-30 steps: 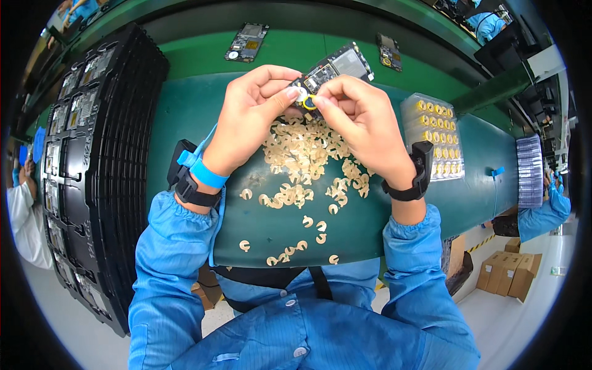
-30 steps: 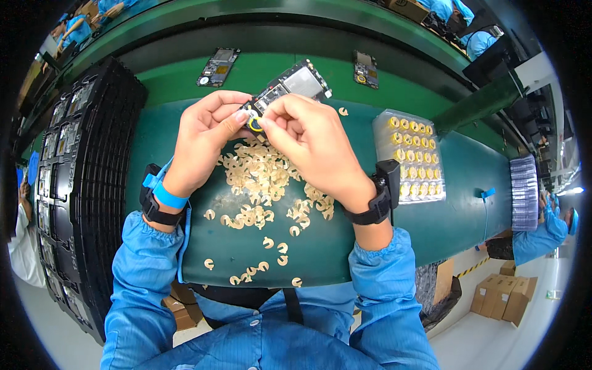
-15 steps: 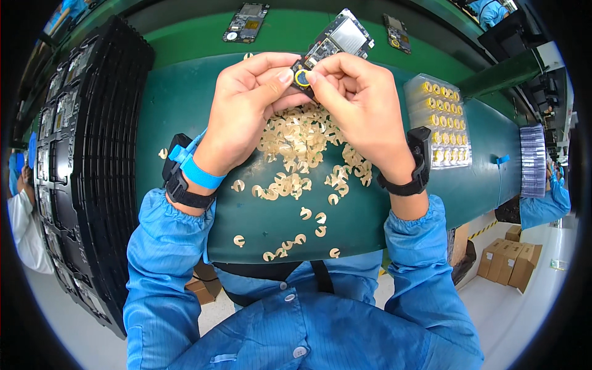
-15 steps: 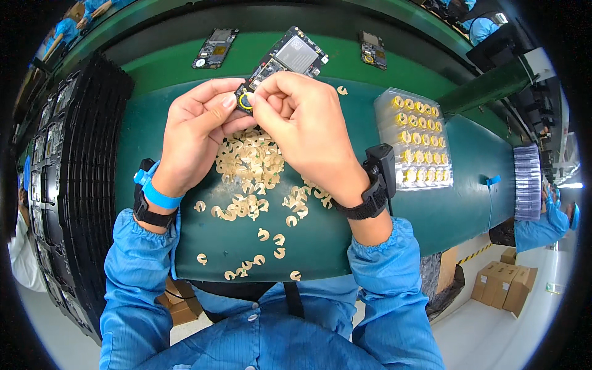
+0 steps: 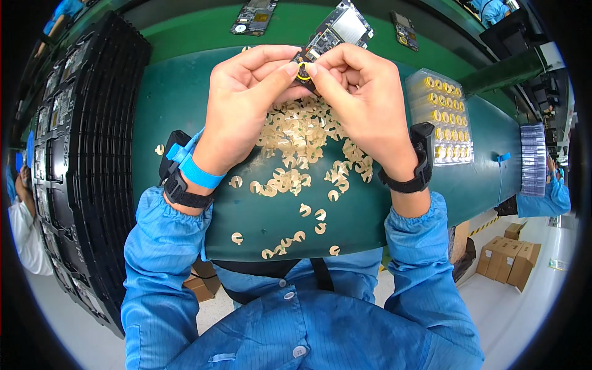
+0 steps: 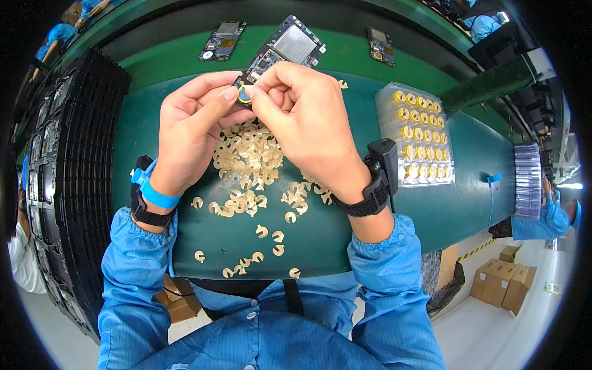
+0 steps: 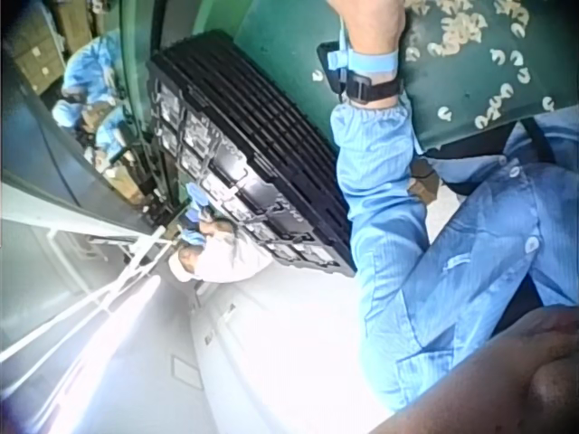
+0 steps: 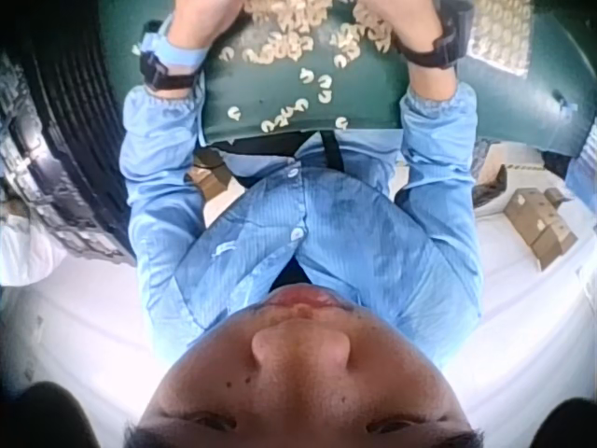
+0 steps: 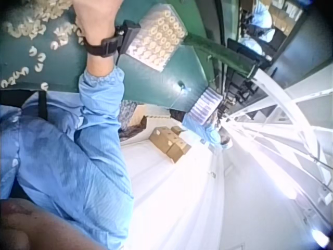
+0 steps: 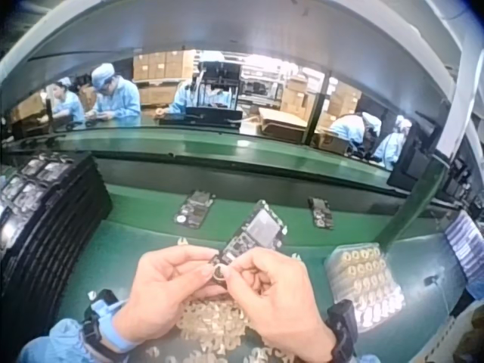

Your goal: Assembling small yellow components onto electronic circuit boards on a factory line.

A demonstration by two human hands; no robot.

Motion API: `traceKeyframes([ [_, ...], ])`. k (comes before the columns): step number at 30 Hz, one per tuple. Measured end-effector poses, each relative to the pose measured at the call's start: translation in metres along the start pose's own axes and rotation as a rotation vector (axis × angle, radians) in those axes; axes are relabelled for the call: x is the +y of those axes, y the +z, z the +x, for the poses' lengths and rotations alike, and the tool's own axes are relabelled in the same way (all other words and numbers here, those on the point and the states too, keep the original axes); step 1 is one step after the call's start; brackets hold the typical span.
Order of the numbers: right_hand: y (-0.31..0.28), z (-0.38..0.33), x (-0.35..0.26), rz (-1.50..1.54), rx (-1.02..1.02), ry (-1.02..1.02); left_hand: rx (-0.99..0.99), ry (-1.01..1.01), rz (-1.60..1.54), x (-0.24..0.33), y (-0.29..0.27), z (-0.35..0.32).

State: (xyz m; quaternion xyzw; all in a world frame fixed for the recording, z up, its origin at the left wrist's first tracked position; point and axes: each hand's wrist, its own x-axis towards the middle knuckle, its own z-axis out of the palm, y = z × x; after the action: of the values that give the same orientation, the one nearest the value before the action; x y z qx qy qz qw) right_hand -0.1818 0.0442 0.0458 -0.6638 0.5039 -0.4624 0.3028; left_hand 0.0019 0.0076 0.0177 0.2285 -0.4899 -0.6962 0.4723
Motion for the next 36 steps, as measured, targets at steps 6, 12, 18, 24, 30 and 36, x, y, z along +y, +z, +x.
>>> traceKeyframes([
  [6, 0.003, 0.0, -0.002, 0.051, 0.061, -0.002, 0.013, 0.09, 0.102, -0.006, 0.003, 0.0],
  [12, 0.006, 0.0, 0.002, -0.042, 0.069, -0.076, 0.059, 0.128, 0.121, -0.008, 0.002, -0.003],
  [18, 0.008, -0.001, -0.002, -0.228, 0.204, -0.335, 0.075, 0.123, 0.152, -0.005, 0.003, 0.0],
  [24, 0.007, 0.0, 0.002, -0.237, 0.207, -0.344, 0.085, 0.112, 0.13, -0.004, 0.001, 0.0],
  [30, 0.009, 0.0, 0.0, -0.229, 0.182, -0.391, 0.088, 0.115, 0.105, -0.002, -0.002, 0.001],
  [36, 0.006, 0.002, 0.001, -0.233, 0.119, -0.402, 0.082, 0.106, 0.088, -0.001, -0.004, 0.001],
])
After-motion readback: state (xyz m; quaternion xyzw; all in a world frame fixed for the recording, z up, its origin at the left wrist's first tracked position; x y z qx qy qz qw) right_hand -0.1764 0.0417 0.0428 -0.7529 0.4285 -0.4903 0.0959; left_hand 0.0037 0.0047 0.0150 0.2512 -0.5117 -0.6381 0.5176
